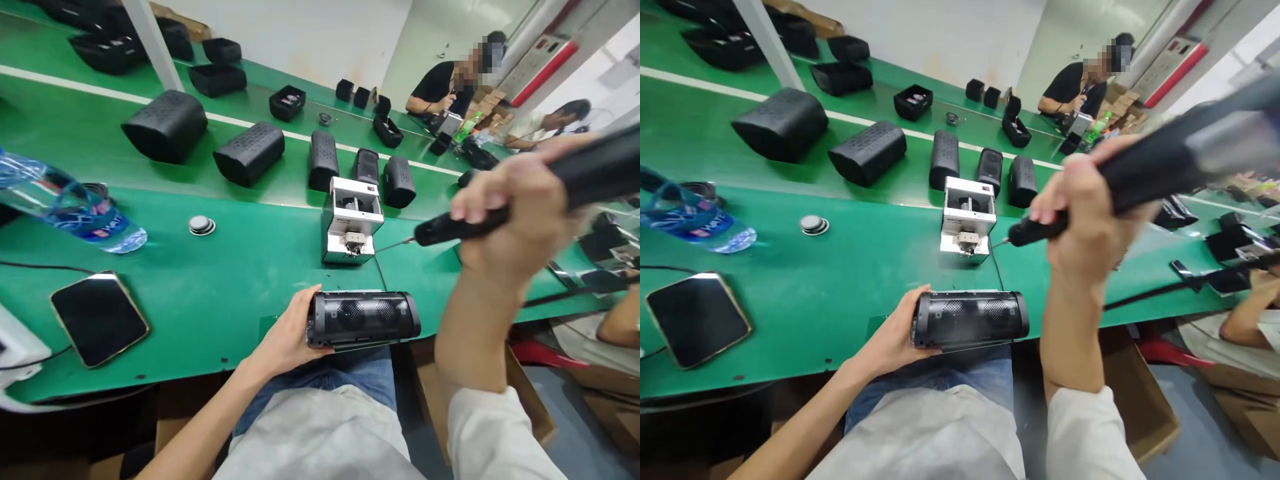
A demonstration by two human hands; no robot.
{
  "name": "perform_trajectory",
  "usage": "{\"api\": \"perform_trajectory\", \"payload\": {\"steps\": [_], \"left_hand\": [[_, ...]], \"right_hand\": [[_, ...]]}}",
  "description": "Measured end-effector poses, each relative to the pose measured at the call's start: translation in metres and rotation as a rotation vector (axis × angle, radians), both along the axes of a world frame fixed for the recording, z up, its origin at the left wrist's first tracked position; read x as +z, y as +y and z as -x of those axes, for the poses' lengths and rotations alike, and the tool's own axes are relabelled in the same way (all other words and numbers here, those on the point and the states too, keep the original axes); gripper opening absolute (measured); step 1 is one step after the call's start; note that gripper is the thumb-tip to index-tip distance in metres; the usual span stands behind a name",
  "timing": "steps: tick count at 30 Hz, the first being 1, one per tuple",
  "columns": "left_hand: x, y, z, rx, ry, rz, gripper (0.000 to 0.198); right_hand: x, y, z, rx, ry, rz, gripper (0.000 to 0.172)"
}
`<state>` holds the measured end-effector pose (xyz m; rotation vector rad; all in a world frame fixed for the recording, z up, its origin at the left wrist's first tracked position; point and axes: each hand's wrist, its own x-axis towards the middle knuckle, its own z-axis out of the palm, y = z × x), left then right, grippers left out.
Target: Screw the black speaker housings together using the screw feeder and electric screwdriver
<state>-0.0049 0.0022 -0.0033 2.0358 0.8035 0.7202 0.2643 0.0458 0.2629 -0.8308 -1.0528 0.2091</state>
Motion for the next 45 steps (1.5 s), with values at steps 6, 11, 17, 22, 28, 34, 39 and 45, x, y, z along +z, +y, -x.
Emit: {"api": "perform_trajectory", "payload": {"steps": [6,11,17,22,28,34,39,45], "left_hand": [[0.003,-0.002,-0.001,0.010,-0.016,-0.004,0.126],[0.003,-0.001,-0.001,0.001,-0.018,0.003,0.128],[-0.001,0.000,-0.001,-0.008,-0.029,-0.008,0.127],[-0.002,-0.001,-0.001,0.002,-0.029,-0.006,0.129],[0.000,0.000,-0.001,0.000,-0.018,-0.011,0.130],[0.002,0.000,-0.001,-0.008,-0.007,-0.015,0.128],[0.004,0.001,0.000,-0.004,-0.008,-0.029,0.126],[0.004,0.001,-0.002,-0.014,-0.025,-0.037,0.127]], "right_hand": [[-0.033,0.047,0.032,0.052,-0.135,-0.053,0.045],[-0.045,0.060,0.025,0.138,-0.121,-0.072,0.043],[-0.045,0.063,0.028,0.147,-0.122,-0.073,0.043],[-0.046,0.064,0.027,0.134,-0.148,-0.063,0.043],[-0.049,0.065,0.026,0.081,-0.197,-0.043,0.037],[-0.045,0.072,0.026,0.200,-0.283,-0.038,0.043],[-0.045,0.080,0.024,0.279,-0.348,0.031,0.049],[-0.049,0.058,0.032,0.101,-0.217,0.004,0.045]]}}
